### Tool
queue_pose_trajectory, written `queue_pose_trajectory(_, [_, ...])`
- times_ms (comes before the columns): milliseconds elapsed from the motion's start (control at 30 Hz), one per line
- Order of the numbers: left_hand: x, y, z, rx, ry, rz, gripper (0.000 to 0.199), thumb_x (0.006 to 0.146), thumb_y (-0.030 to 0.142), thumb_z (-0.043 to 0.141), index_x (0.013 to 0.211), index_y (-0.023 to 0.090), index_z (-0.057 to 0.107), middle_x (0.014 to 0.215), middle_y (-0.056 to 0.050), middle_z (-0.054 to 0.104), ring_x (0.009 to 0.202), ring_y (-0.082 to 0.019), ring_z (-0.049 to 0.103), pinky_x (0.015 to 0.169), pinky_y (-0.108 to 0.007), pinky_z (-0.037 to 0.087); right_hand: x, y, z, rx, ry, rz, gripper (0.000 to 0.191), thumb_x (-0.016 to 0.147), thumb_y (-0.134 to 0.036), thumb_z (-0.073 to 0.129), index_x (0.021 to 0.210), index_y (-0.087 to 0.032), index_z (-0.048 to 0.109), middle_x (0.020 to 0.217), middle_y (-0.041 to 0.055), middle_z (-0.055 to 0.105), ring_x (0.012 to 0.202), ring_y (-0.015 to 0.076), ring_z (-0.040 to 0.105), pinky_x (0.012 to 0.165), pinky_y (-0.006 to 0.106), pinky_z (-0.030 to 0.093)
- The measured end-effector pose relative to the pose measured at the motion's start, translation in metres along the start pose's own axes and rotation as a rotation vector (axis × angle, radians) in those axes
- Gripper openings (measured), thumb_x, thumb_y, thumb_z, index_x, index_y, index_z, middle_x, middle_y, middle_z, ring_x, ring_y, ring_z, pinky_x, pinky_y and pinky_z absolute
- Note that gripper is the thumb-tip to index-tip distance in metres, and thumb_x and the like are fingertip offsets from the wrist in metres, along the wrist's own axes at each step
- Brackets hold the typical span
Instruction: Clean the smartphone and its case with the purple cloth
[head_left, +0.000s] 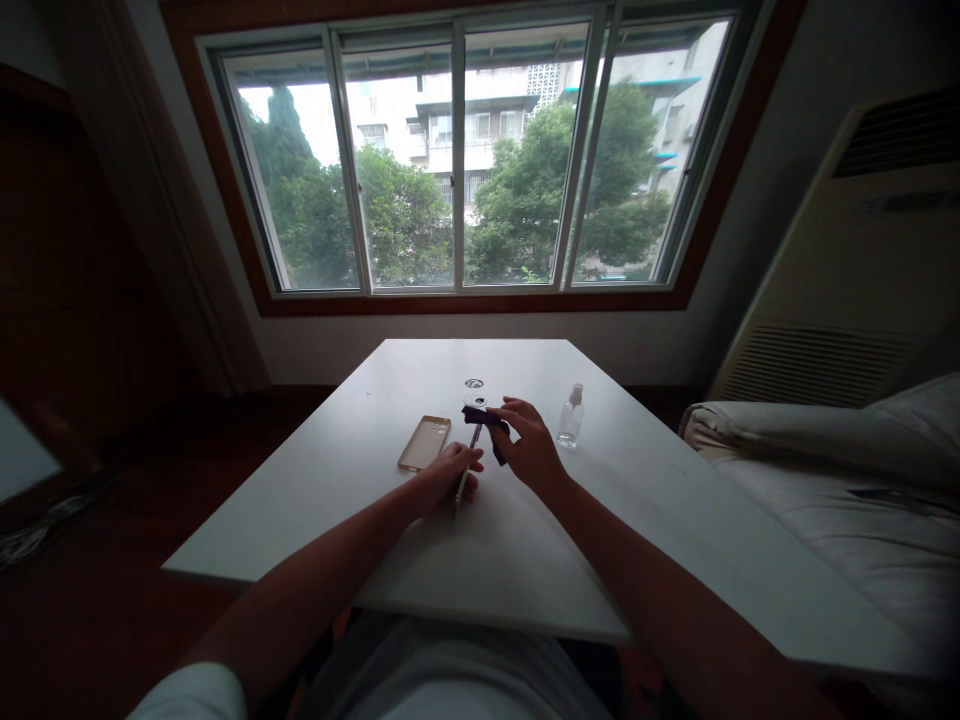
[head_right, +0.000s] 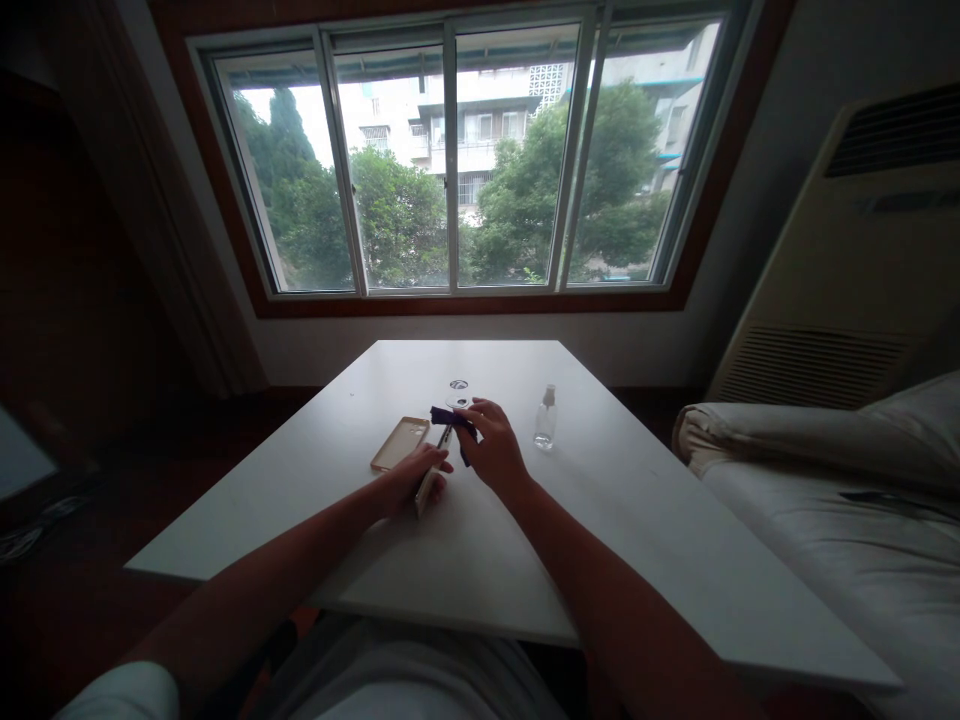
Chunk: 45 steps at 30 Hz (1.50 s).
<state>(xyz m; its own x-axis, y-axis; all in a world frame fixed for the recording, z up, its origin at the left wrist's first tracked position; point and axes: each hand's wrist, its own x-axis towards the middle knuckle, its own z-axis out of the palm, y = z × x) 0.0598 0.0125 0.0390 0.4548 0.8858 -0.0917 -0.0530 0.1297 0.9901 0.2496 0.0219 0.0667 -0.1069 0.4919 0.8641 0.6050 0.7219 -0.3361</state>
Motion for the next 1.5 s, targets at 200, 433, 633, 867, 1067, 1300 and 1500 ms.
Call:
queue_pose_trajectory(200, [-0.006,0.006,0.001,0.013,-0.021,-0.031,0.05,0.085,0.06,0.067,0.102,0.018,0.046,0.092,-0.005,0.061,0.058,-0.011,0.056,0.05,-0.026,0.045,-0.002,0.012,0.002,0.007,0.072,0.454,0.033,0.088,-0.051,0.067,0.096,-0.02,0.061,0.087,0.0037,0.069,0.074,0.0193,0.063,0.068,0.033,0.051])
queue_pose_trajectory(433, [-0.001,0.0,-0.001,-0.014,-0.022,-0.001,0.052,0.084,0.061,0.069,0.103,0.019,0.045,0.109,-0.008,0.061,0.063,-0.011,0.058,0.051,-0.027,0.047,-0.002,0.005,0.002,0.129,0.013,0.43,0.03,0.093,-0.048,0.061,0.106,-0.022,0.067,0.096,0.0033,0.072,0.082,0.0192,0.067,0.075,0.032,0.052])
queue_pose_trajectory(633, [-0.002,0.001,0.0,0.008,-0.029,-0.012,0.055,0.082,0.064,0.068,0.103,0.019,0.045,0.097,-0.007,0.063,0.059,-0.011,0.056,0.051,-0.027,0.045,-0.004,0.005,0.003,0.132,-0.042,0.343,0.029,0.095,-0.038,0.057,0.116,-0.023,0.07,0.11,0.0055,0.073,0.094,0.0225,0.068,0.085,0.038,0.054])
queue_pose_trajectory(867, [-0.007,0.007,0.002,0.027,-0.039,-0.031,0.059,0.081,0.066,0.069,0.105,0.018,0.047,0.082,-0.003,0.061,0.058,-0.013,0.056,0.055,-0.028,0.043,-0.005,0.013,0.006,0.064,-0.005,0.34,0.028,0.092,-0.035,0.061,0.115,-0.022,0.07,0.106,0.0067,0.073,0.091,0.0231,0.068,0.086,0.04,0.055])
queue_pose_trajectory(1067, [-0.004,0.002,0.001,0.005,-0.038,0.005,0.054,0.082,0.063,0.069,0.103,0.019,0.045,0.102,-0.007,0.062,0.063,-0.012,0.057,0.053,-0.027,0.045,-0.006,0.013,0.007,0.082,-0.018,0.232,0.021,0.092,-0.03,0.062,0.106,-0.022,0.074,0.103,0.0083,0.067,0.089,0.0212,0.066,0.077,0.035,0.057])
queue_pose_trajectory(1300, [0.0,-0.001,-0.001,-0.01,-0.035,0.031,0.053,0.085,0.062,0.068,0.103,0.018,0.044,0.112,-0.011,0.06,0.066,-0.012,0.059,0.052,-0.027,0.048,-0.009,0.002,0.009,0.111,-0.195,0.161,0.03,0.092,-0.022,0.057,0.118,-0.024,0.074,0.108,0.0072,0.065,0.079,0.0161,0.064,0.07,0.032,0.059])
queue_pose_trajectory(1500, [0.001,-0.001,-0.001,-0.016,-0.049,0.031,0.055,0.084,0.064,0.068,0.104,0.019,0.043,0.113,-0.01,0.059,0.064,-0.011,0.058,0.05,-0.026,0.047,-0.01,-0.002,0.005,0.181,-0.258,0.107,0.036,0.089,-0.015,0.054,0.117,-0.025,0.074,0.111,0.0078,0.063,0.088,0.0171,0.065,0.071,0.031,0.06])
